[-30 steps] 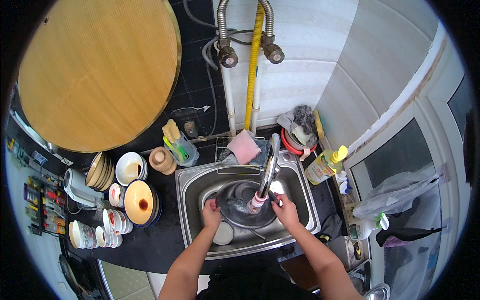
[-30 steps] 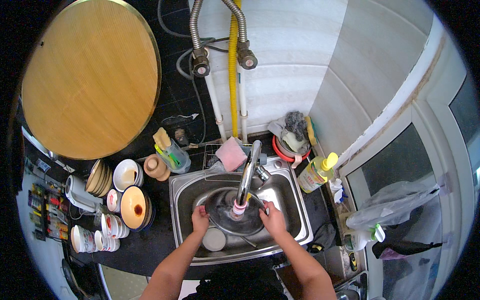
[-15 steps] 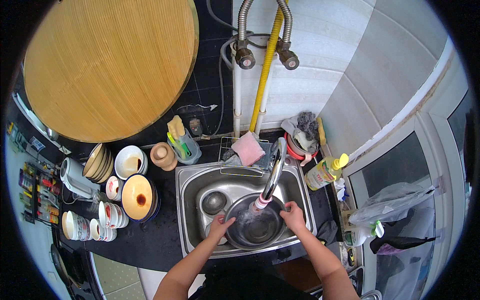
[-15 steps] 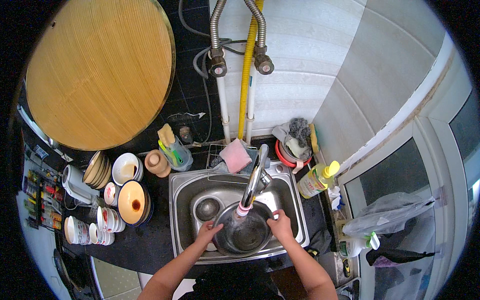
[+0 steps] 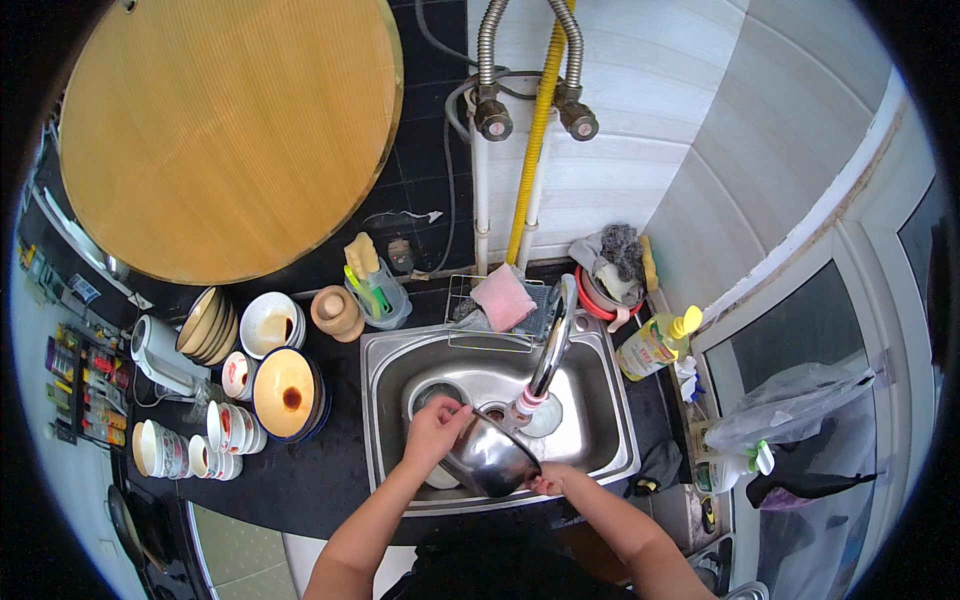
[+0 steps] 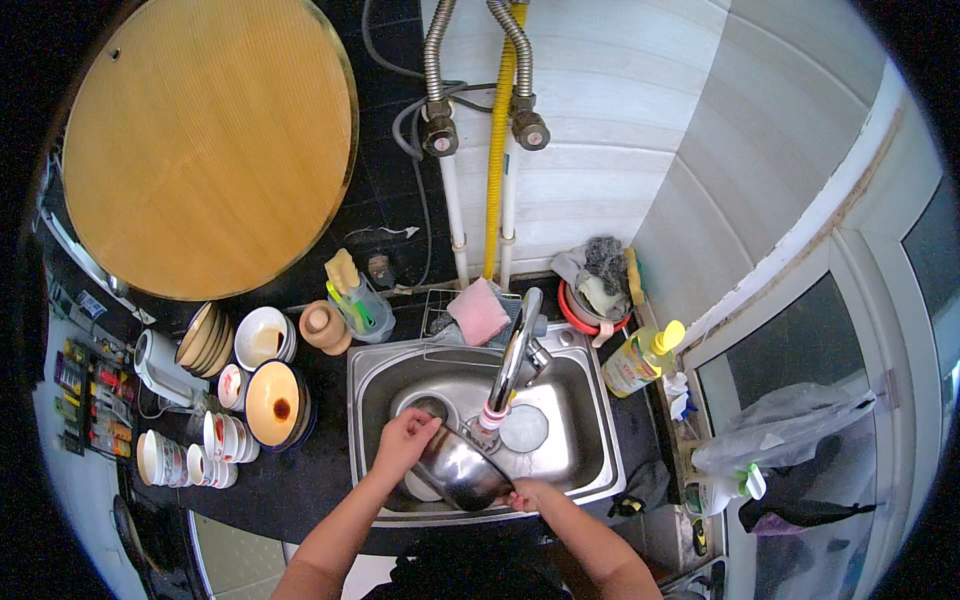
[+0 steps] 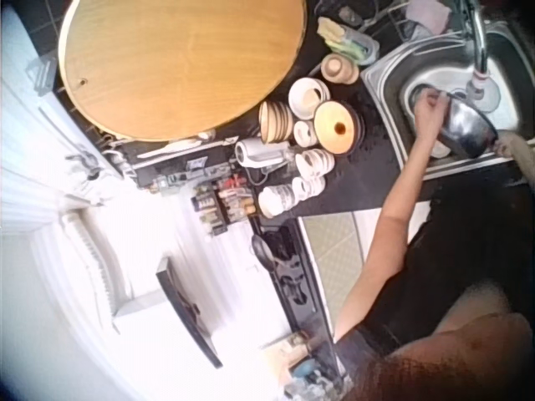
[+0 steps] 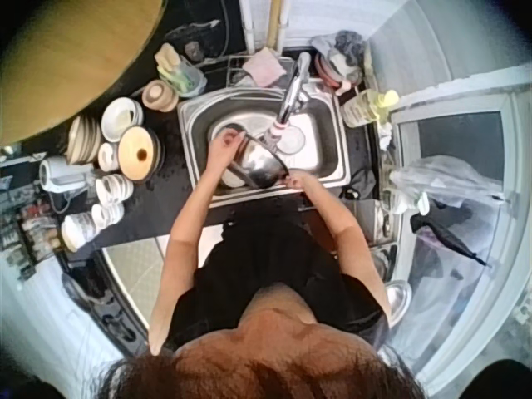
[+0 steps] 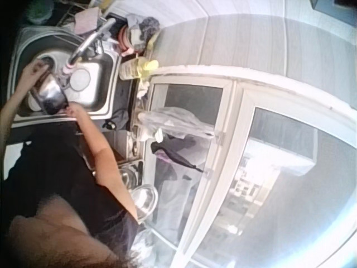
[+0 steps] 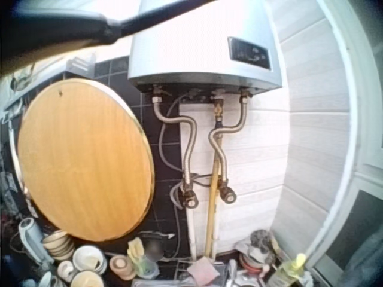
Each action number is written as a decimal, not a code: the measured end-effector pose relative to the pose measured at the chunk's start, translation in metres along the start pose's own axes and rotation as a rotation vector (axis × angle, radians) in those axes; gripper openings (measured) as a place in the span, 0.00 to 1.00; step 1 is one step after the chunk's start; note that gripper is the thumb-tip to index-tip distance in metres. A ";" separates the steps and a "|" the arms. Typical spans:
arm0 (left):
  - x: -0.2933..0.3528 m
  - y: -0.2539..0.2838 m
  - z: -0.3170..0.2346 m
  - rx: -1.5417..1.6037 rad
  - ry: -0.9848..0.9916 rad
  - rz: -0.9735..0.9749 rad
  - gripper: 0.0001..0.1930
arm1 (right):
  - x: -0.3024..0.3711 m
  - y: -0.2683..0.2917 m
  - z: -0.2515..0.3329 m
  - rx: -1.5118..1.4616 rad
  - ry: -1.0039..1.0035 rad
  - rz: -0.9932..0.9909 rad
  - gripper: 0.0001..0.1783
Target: The person washes a metal bowl and a metal ladle in a kitchen sink using a pink sponge and running water. They scrub the items thoroughly and rinse them before placing them in a drying rack next to the sink.
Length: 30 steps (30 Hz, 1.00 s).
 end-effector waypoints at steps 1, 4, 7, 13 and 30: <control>0.001 0.003 0.001 -0.077 -0.017 -0.018 0.11 | 0.005 -0.007 -0.001 0.022 0.022 -0.009 0.04; 0.007 0.007 0.005 -0.166 0.046 -0.071 0.20 | -0.001 -0.007 0.003 0.108 0.475 -0.189 0.11; 0.017 0.000 0.033 -0.186 0.157 0.022 0.37 | 0.026 -0.031 0.005 0.143 0.821 -0.264 0.25; 0.033 -0.050 0.083 0.617 0.708 0.346 0.45 | 0.036 -0.044 -0.004 0.252 1.043 -0.306 0.30; 0.048 -0.073 0.080 0.476 0.483 0.323 0.33 | 0.005 -0.093 -0.016 1.756 0.774 0.134 0.36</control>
Point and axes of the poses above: each hand's wrist, its own x-axis away from the middle knuckle, its own y-axis out of the back of the hand, z = x × y, the point moved 2 cm from there along -x, towards the middle knuckle, and after that the axes turned 15 degrees about -x, right-handed, at the moved point
